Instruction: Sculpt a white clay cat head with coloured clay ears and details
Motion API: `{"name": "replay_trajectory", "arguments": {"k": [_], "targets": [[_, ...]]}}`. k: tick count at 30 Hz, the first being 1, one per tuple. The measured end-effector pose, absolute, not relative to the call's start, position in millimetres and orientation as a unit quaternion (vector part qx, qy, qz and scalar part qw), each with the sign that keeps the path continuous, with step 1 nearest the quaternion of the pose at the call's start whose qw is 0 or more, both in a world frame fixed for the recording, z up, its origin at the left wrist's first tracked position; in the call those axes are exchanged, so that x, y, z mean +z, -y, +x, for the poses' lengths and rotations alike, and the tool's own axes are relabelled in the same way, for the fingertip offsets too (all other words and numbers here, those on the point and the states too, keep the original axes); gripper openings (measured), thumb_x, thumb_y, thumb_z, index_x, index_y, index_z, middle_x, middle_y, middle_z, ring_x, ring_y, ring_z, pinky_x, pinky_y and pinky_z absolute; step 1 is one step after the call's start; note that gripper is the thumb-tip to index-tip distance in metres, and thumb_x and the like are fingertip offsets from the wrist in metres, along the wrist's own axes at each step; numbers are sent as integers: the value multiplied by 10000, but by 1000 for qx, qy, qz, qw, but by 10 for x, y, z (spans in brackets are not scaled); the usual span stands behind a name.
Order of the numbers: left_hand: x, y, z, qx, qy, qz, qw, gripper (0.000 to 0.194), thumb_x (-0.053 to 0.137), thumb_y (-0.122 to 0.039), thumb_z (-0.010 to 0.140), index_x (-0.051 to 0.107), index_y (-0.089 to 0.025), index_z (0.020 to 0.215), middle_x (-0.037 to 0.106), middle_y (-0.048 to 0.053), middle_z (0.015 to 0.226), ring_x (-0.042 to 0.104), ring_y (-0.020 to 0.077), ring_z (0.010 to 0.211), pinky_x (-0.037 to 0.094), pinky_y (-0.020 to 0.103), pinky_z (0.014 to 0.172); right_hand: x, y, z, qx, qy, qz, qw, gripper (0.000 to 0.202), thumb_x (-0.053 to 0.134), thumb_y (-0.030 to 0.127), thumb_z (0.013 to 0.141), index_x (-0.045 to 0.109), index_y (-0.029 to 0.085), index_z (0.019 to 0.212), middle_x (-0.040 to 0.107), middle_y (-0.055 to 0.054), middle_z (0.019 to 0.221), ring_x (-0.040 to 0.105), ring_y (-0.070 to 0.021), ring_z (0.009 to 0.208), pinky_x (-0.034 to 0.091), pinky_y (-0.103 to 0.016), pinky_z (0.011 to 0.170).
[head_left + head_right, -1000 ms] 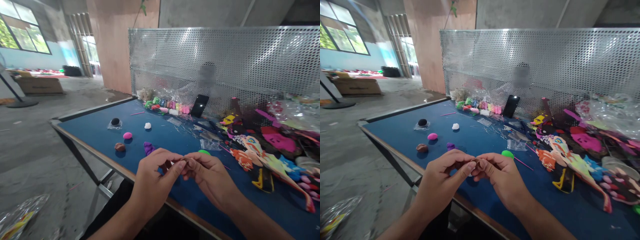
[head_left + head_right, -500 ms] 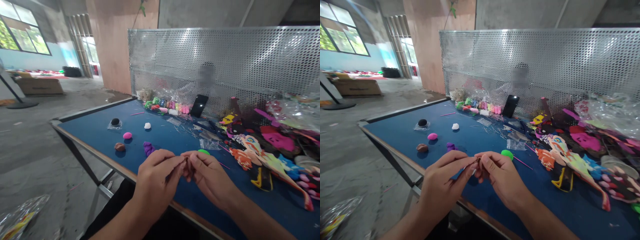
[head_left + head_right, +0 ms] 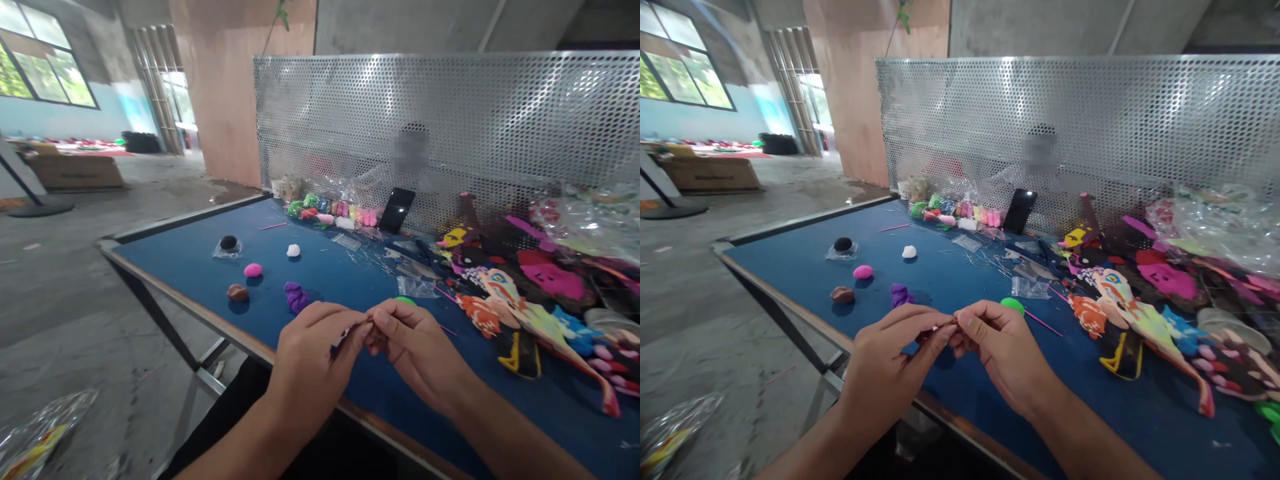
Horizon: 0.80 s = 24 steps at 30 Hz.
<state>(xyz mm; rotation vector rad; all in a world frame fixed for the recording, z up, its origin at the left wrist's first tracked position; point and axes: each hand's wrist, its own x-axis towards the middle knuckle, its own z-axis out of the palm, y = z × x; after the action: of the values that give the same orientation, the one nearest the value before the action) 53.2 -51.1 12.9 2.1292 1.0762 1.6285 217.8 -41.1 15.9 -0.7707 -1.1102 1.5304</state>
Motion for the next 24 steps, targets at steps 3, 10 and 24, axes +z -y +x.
{"name": "replay_trajectory", "arguments": {"k": [3,10,24], "targets": [[164,505,476,538,-400,721,177,123,631,-181,901,740,-219,859,735,-32,803,649,103,710,504,221,672,166,389,2181,627,448,-335,542,141,828,299,773,758,177,778,711,-11,695,632,-103,621,514,-215,599],[202,502,498,605,-382,670,198,104,632,-177,901,734,-198,898,720,-4,822,654,106,724,519,208,640,139,399,2158,640,436,-322,545,176,848,300,749,785,210,887,751,-40,862,687,-148,761,567,-277,718],[72,475,517,576,-336,744,43,168,641,-112,882,767,-157,984,700,50,876,640,135,779,535,248,720,117,370,2182,665,410,-322,535,195,884,214,697,807,199,876,771,-28,800,688,-112,713,572,-216,694]]}}
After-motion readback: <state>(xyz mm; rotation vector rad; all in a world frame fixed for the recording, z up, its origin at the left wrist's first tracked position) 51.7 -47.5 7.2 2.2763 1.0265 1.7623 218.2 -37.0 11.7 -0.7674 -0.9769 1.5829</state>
